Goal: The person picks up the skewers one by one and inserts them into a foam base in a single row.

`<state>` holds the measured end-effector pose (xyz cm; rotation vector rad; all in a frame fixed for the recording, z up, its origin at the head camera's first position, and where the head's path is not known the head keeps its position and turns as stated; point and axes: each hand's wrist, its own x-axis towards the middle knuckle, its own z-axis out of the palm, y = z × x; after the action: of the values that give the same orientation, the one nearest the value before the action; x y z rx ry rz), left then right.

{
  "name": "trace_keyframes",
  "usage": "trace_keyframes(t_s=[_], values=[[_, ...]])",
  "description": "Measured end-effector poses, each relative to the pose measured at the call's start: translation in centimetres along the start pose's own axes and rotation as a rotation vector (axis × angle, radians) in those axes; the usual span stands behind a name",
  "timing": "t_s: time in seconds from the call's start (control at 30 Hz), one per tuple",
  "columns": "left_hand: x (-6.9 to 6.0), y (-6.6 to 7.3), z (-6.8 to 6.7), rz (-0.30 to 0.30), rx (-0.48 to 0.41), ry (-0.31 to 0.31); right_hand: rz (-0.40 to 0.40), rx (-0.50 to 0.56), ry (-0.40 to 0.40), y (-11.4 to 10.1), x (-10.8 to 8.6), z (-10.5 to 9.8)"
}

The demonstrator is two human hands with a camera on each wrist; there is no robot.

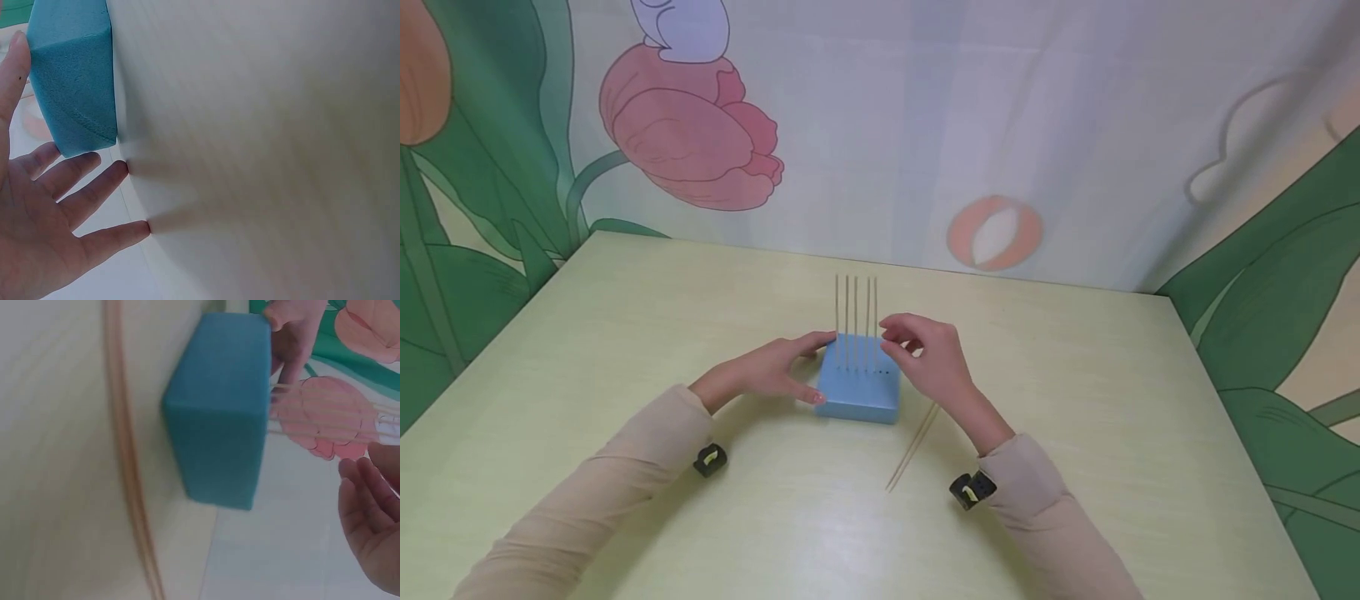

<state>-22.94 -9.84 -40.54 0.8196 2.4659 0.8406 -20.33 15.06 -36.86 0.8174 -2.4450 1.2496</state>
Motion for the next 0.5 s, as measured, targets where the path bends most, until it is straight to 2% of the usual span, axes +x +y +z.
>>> trace_keyframes(t_s=[0.23, 0.33, 0.5], values=[[-0.2, 0.3, -0.2, 0.002, -0.017, -0.004, 0.252, -0.039, -0.183, 2.3, -2.5, -1.6], [-0.3, 0.4, -0.2, -0.004, -0.027, -0.006, 0.336, -0.062, -0.22, 3.5, -3.4, -2.2], [-0.4, 0.5, -0.1, -0.007, -0.034, -0.007, 0.431, -0.096, -0.244, 4.7, -4.8, -3.1]])
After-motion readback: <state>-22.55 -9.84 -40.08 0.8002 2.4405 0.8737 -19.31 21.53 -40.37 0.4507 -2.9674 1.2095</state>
